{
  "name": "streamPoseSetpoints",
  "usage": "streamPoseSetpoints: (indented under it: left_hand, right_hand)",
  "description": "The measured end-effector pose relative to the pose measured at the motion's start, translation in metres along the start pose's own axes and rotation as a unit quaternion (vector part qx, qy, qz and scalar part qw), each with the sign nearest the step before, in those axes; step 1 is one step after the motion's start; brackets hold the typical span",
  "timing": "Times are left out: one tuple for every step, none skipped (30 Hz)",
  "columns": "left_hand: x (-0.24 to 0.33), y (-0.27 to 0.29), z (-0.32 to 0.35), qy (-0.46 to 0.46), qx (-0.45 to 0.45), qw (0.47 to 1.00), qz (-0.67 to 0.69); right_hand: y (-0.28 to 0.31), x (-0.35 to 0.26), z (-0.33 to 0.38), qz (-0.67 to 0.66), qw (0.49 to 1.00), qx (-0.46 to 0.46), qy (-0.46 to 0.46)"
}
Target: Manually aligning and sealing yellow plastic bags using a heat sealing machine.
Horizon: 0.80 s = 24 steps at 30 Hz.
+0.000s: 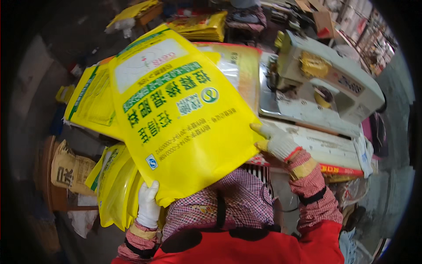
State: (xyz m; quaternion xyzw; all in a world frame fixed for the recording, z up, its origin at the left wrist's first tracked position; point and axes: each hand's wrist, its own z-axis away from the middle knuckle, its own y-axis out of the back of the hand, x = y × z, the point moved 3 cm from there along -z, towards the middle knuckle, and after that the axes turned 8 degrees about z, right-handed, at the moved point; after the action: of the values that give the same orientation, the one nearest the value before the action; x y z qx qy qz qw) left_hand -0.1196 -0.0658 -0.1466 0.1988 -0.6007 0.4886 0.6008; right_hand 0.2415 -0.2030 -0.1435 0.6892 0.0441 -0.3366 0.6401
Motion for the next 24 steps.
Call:
streamPoseSetpoints:
  left_hand:
    - [0.007,0.009,0.001,-0.018,0.010,0.999,-0.039]
    - [0.019,0.018,-0.002,-0.029,0.007,0.996,-0.084]
    - [0.037,0.021,-0.007,-0.041,-0.013,0.985,-0.165]
    - [0.056,0.025,-0.018,-0.049,-0.027,0.968,-0.245]
    - [0.073,0.036,-0.028,-0.098,-0.028,0.946,-0.307]
    - [0.097,0.047,-0.040,-0.140,-0.034,0.917,-0.372]
    - [0.137,0.038,-0.046,-0.118,-0.101,0.926,-0.343]
    - [0.167,0.038,-0.050,-0.151,-0.112,0.933,-0.306]
    - [0.189,0.064,-0.055,-0.183,-0.090,0.902,-0.381]
    - [0.212,0.073,-0.051,-0.164,-0.026,0.921,-0.353]
    - [0.234,0.090,-0.041,-0.199,0.027,0.884,-0.422]
    - [0.249,0.089,-0.024,-0.181,0.087,0.865,-0.460]
    - [0.251,0.094,-0.012,-0.191,0.105,0.868,-0.446]
    - [0.239,0.114,-0.002,-0.239,0.148,0.865,-0.417]
    - [0.224,0.137,0.011,-0.289,0.187,0.855,-0.388]
    - [0.203,0.160,0.024,-0.261,0.199,0.889,-0.318]
    - [0.181,0.181,0.039,-0.230,0.209,0.918,-0.245]
    - [0.155,0.196,0.052,-0.215,0.218,0.937,-0.167]
    - [0.131,0.207,0.066,-0.198,0.226,0.950,-0.087]
    - [0.108,0.215,0.080,-0.162,0.254,0.952,-0.045]
    - [0.085,0.222,0.093,-0.126,0.282,0.951,-0.002]
    - [0.054,0.243,0.108,-0.074,0.277,0.956,0.057]
    - [0.024,0.261,0.127,-0.020,0.275,0.954,0.117]
    - [0.005,0.252,0.129,-0.021,0.328,0.936,0.130]
  right_hand:
    - [-0.001,-0.002,-0.003,-0.041,0.999,-0.019,0.004]
    - [-0.010,0.007,-0.004,-0.067,0.997,-0.023,0.016]
    - [-0.012,-0.001,-0.010,-0.091,0.995,-0.034,0.036]
    - [-0.014,-0.009,-0.011,-0.177,0.979,-0.085,-0.056]
    - [-0.008,-0.040,-0.013,-0.253,0.946,-0.147,-0.141]
    - [-0.002,-0.065,-0.021,-0.336,0.916,-0.145,-0.166]
    - [-0.005,-0.078,-0.039,-0.319,0.922,-0.164,-0.146]
    - [-0.010,-0.088,-0.064,-0.286,0.938,-0.149,-0.125]
    - [-0.020,-0.103,-0.083,-0.260,0.949,-0.145,-0.103]
    - [-0.024,-0.136,-0.104,-0.213,0.965,-0.140,-0.057]
    - [-0.034,-0.163,-0.120,-0.278,0.946,-0.165,-0.028]
    - [-0.042,-0.181,-0.136,-0.342,0.922,-0.180,-0.007]
    - [-0.048,-0.205,-0.148,-0.261,0.955,-0.142,0.025]
    - [-0.061,-0.233,-0.158,-0.179,0.976,-0.108,0.061]
    - [-0.077,-0.253,-0.169,-0.115,0.984,-0.100,0.088]
    - [-0.101,-0.268,-0.180,-0.052,0.988,-0.090,0.114]
    - [-0.122,-0.286,-0.180,0.044,0.976,-0.028,0.210]
    - [-0.142,-0.305,-0.171,0.063,0.978,-0.048,0.193]
    - [-0.163,-0.320,-0.166,0.108,0.976,-0.070,0.175]
    - [-0.179,-0.337,-0.158,0.178,0.962,-0.117,0.174]
    - [-0.192,-0.348,-0.152,0.179,0.959,-0.129,0.178]
    - [-0.206,-0.353,-0.146,0.208,0.951,-0.173,0.148]
    - [-0.223,-0.356,-0.138,0.237,0.939,-0.220,0.119]
    - [-0.248,-0.345,-0.138,0.296,0.910,-0.218,0.190]
